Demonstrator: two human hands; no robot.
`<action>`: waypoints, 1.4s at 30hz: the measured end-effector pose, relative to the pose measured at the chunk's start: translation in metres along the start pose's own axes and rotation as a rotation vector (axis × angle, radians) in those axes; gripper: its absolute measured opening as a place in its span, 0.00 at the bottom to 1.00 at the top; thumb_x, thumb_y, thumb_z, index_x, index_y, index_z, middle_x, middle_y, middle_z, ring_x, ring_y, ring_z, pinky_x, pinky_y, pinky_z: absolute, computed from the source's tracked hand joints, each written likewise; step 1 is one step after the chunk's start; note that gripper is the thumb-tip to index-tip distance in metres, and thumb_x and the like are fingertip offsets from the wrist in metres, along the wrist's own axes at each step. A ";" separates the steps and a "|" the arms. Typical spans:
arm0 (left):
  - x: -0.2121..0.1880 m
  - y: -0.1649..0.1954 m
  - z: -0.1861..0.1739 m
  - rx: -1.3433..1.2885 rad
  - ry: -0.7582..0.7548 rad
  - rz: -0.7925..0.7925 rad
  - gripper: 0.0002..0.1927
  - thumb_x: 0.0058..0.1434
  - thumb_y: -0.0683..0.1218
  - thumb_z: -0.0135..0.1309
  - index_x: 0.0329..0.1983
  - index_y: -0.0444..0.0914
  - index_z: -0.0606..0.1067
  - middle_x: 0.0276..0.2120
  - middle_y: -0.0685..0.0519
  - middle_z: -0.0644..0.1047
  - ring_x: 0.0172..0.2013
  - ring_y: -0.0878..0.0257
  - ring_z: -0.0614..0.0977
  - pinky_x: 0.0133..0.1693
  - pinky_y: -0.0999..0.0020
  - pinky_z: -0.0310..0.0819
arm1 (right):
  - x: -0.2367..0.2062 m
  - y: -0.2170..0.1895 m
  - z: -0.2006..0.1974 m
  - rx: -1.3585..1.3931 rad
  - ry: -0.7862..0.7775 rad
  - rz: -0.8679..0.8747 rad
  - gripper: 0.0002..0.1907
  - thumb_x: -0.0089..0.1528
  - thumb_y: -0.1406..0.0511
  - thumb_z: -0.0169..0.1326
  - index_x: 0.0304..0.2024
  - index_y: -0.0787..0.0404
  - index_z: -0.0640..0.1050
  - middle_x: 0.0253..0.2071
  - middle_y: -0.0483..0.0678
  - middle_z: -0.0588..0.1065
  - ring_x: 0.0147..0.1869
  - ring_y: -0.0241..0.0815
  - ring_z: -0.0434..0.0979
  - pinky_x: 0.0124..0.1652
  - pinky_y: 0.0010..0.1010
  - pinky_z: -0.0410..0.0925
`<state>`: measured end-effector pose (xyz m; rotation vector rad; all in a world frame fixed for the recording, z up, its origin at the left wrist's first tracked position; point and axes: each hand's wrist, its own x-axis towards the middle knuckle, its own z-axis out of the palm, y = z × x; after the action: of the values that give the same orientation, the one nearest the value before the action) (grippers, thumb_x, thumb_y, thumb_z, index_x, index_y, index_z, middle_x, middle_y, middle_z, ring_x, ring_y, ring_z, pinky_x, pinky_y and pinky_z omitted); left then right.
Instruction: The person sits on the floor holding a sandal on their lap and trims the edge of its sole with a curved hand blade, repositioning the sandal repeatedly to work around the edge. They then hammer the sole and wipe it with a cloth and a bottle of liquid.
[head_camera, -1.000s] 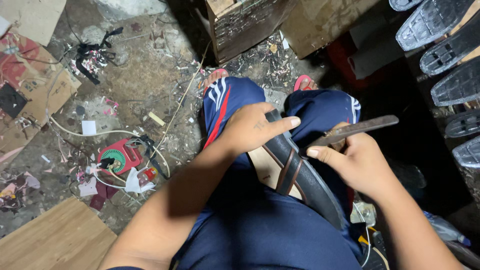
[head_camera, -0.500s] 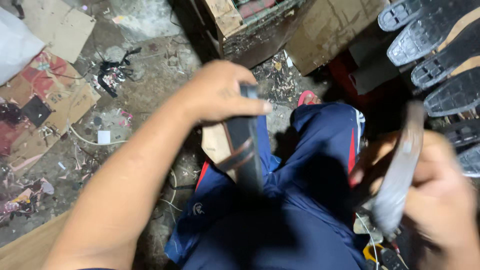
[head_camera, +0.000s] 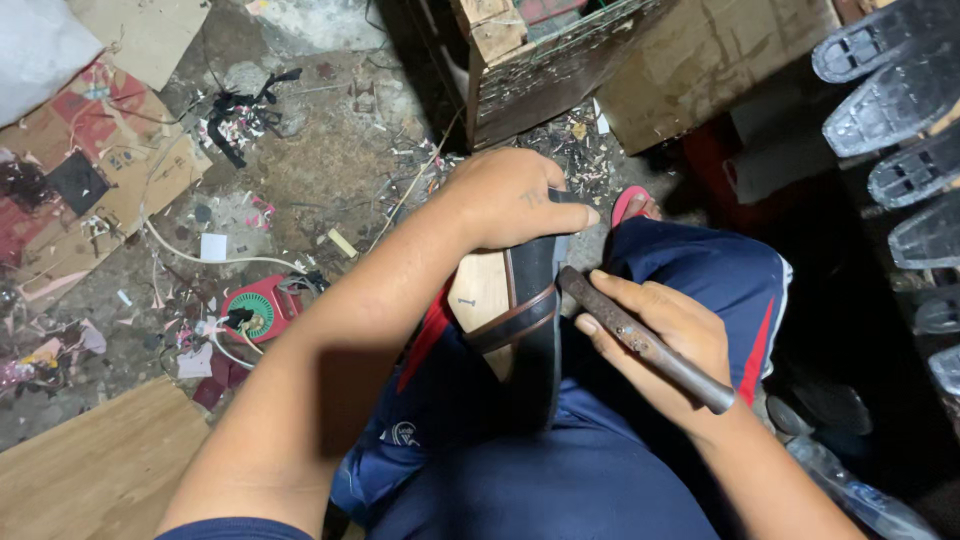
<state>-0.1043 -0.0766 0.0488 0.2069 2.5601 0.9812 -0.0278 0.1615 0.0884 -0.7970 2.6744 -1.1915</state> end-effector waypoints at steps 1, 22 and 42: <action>0.000 -0.001 0.000 -0.008 0.017 0.006 0.34 0.49 0.71 0.56 0.42 0.40 0.83 0.36 0.42 0.82 0.41 0.46 0.84 0.45 0.55 0.76 | 0.002 0.001 0.002 0.008 0.007 -0.014 0.21 0.55 0.65 0.67 0.51 0.61 0.81 0.27 0.46 0.75 0.28 0.39 0.75 0.32 0.28 0.68; 0.004 -0.002 0.001 0.035 0.011 -0.006 0.34 0.48 0.71 0.56 0.42 0.40 0.83 0.37 0.41 0.82 0.40 0.44 0.83 0.45 0.52 0.76 | 0.019 0.000 -0.007 -0.344 -0.195 -0.346 0.27 0.53 0.66 0.56 0.56 0.58 0.78 0.25 0.46 0.74 0.32 0.48 0.78 0.35 0.40 0.70; -0.025 0.003 -0.015 -0.530 0.493 0.225 0.19 0.60 0.55 0.60 0.40 0.34 0.80 0.32 0.52 0.82 0.35 0.64 0.82 0.42 0.67 0.79 | -0.091 0.013 -0.061 0.218 0.235 0.426 0.12 0.61 0.62 0.58 0.45 0.61 0.78 0.32 0.39 0.77 0.34 0.33 0.74 0.37 0.27 0.68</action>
<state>-0.0870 -0.0903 0.0684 0.1114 2.5999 1.9608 0.0268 0.2553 0.1113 -0.0501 2.6276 -1.4892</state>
